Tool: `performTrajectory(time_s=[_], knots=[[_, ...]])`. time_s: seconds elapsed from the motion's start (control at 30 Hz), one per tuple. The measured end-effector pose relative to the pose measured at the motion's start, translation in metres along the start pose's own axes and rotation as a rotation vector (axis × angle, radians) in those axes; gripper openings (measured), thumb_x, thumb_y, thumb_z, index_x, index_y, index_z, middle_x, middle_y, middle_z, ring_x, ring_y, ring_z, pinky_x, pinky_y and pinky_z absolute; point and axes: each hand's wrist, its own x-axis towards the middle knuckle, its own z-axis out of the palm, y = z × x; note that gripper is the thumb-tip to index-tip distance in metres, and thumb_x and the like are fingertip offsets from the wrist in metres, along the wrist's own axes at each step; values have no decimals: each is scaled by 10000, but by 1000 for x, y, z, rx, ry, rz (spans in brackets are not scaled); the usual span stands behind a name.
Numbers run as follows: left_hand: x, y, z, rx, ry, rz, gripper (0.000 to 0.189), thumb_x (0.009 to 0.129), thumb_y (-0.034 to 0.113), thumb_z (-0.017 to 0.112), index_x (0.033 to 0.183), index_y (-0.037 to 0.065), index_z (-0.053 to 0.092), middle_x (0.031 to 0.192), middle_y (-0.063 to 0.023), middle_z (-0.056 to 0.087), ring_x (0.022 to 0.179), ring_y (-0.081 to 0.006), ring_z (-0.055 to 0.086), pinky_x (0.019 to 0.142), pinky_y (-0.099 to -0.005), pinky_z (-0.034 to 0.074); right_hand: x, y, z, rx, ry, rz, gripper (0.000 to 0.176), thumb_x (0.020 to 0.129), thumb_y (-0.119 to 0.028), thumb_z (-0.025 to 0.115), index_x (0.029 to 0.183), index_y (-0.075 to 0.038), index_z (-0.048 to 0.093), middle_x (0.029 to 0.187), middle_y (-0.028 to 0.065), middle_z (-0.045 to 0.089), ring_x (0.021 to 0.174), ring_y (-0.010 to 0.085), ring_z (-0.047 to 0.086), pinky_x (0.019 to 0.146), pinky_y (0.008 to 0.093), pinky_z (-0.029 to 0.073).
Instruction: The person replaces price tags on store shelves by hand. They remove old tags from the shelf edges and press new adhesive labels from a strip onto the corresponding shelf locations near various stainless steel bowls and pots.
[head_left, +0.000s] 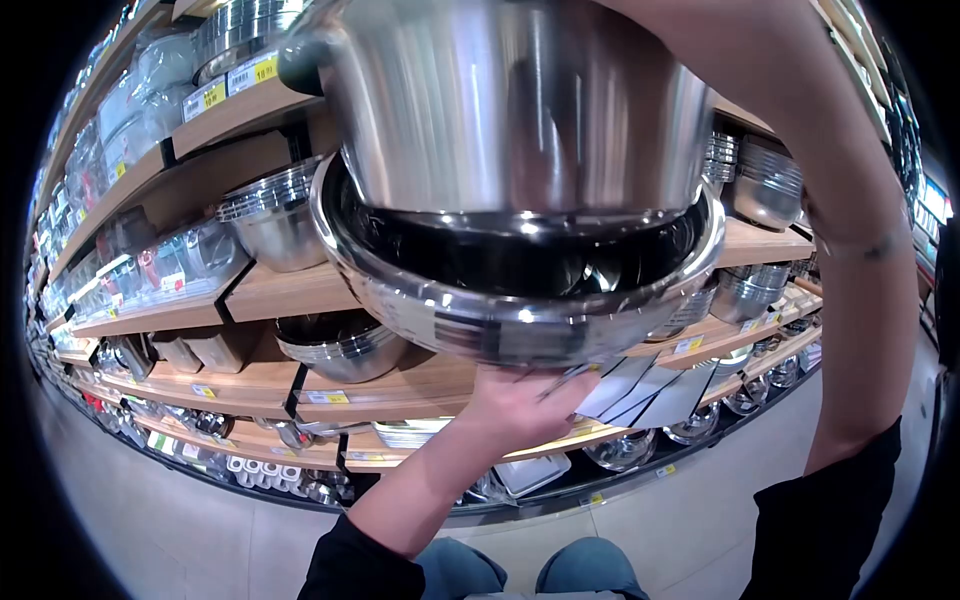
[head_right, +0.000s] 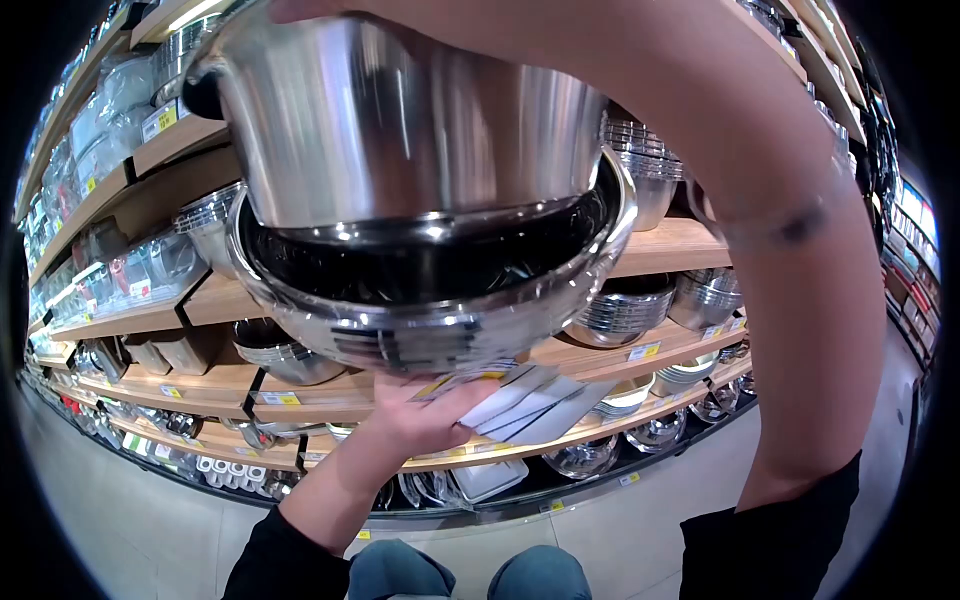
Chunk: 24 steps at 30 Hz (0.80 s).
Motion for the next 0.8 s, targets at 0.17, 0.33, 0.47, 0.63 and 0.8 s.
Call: performTrajectory(time_s=[0.17,0.33,0.47,0.63,0.8], knots=[[5,5,-6,-52,1,0,156,586,81,597,729,142,611,848,-19,608,825,-179,565,786,-338,410,-14,-4,41,-159,430,-430,338,699,-360,611,622,-38,541,482,14,463,365,113,387,352,233,318],[6,4,-3,-32,-3,1,174,591,75,598,762,100,621,837,-31,604,816,-177,565,760,-350,429,-16,-1,55,-289,548,-608,313,681,-349,621,663,-47,542,501,15,467,369,113,388,353,236,320],[-3,7,-5,-78,-105,-53,209,615,73,562,811,101,627,888,-23,593,840,-177,557,780,-346,425,-17,16,37,-233,644,-540,301,666,-341,629,696,-54,544,516,16,471,372,114,389,354,238,321],[-6,11,1,-154,-302,-209,414,567,249,571,976,189,558,1028,2,547,995,-170,476,901,-339,312,-23,49,7,-198,788,-469,298,647,-330,640,737,-62,545,535,18,475,376,115,389,356,241,322],[4,17,5,-52,16,-41,292,424,151,567,709,149,628,770,-19,605,760,-175,561,790,-325,384,-25,71,-11,-158,845,-409,309,629,-320,650,779,-71,547,554,19,479,380,115,390,357,244,323]])
